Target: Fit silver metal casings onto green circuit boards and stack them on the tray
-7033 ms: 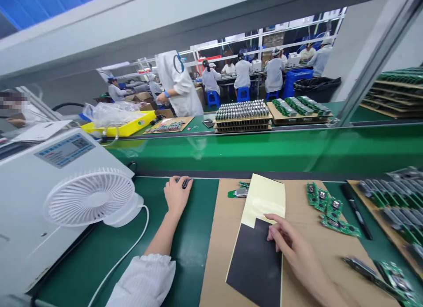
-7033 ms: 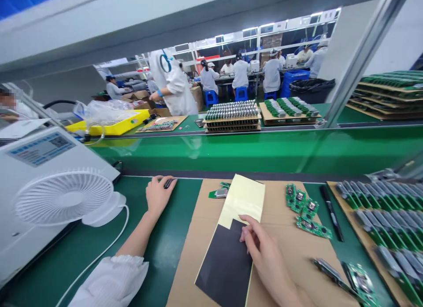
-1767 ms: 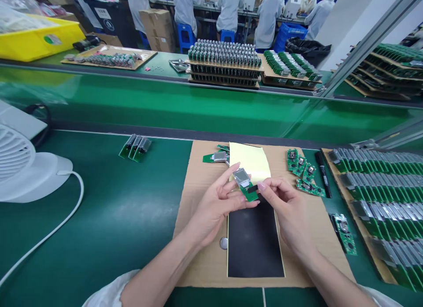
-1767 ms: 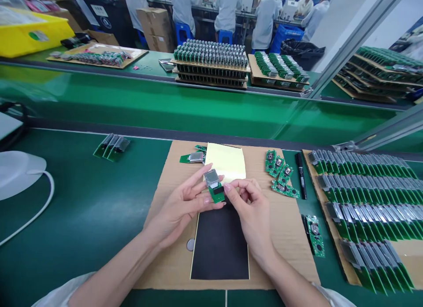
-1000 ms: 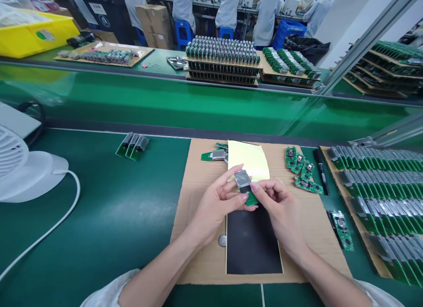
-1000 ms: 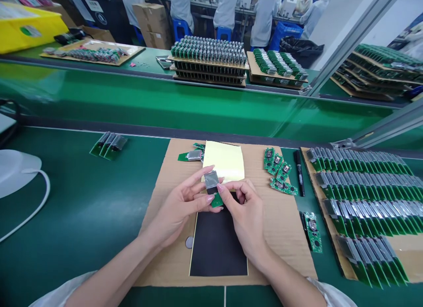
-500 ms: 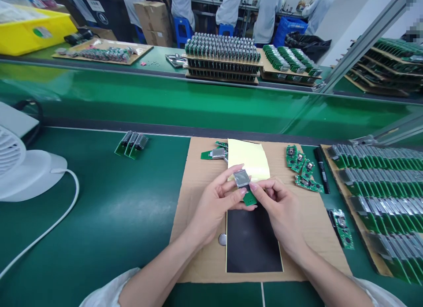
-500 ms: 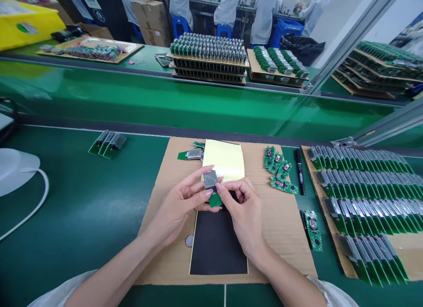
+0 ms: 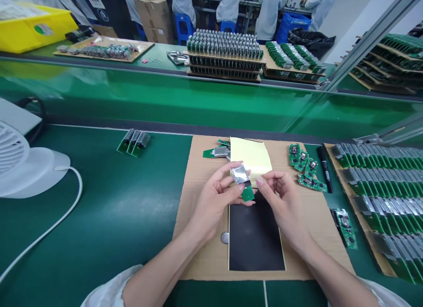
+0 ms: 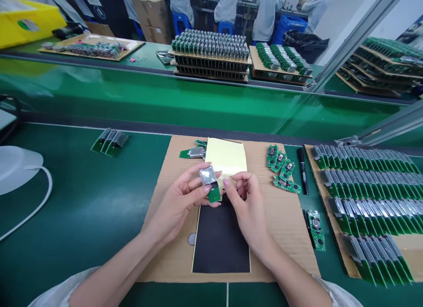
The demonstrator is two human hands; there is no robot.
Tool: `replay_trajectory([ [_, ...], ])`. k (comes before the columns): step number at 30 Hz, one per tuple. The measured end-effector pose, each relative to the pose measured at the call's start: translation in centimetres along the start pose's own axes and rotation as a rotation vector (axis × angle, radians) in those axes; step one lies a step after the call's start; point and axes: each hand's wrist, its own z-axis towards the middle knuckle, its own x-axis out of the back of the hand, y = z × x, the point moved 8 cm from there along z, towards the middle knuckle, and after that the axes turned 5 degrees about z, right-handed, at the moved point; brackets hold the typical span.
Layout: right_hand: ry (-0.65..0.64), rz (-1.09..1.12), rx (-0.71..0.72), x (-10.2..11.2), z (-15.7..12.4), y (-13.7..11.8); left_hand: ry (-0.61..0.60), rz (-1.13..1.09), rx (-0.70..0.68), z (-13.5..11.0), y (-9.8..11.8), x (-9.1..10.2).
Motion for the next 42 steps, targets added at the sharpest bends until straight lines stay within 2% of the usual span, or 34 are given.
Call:
replay_trajectory([
  [2,-0.137,0.051,-0.040,-1.1,-0.1,0.2,0.006,0.006,-0.003,0.0,0.0,0.2],
  [4,-0.218,0.070,-0.061,-1.9,-0.5,0.3,0.021,0.013,0.001,0.0,0.0,0.4],
  [11,-0.352,0.095,-0.079,-3.4,-1.5,0.6,0.109,0.029,0.017,0.0,-0.1,1.2],
  [19,-0.274,0.124,-0.167,-2.4,-0.4,0.7,-0.064,-0.009,0.031,0.4,-0.2,0.1],
  [27,-0.294,0.101,-0.214,-1.7,0.3,0.2,-0.210,-0.039,0.061,0.4,0.1,-0.6],
  [39,-0.286,0.138,-0.198,-1.7,0.5,0.4,-0.168,0.054,0.038,0.5,-0.2,-0.3],
  [42,-0.320,0.137,-0.228,-1.9,0.4,0.5,-0.144,0.028,0.030,0.5,0.0,-0.3],
])
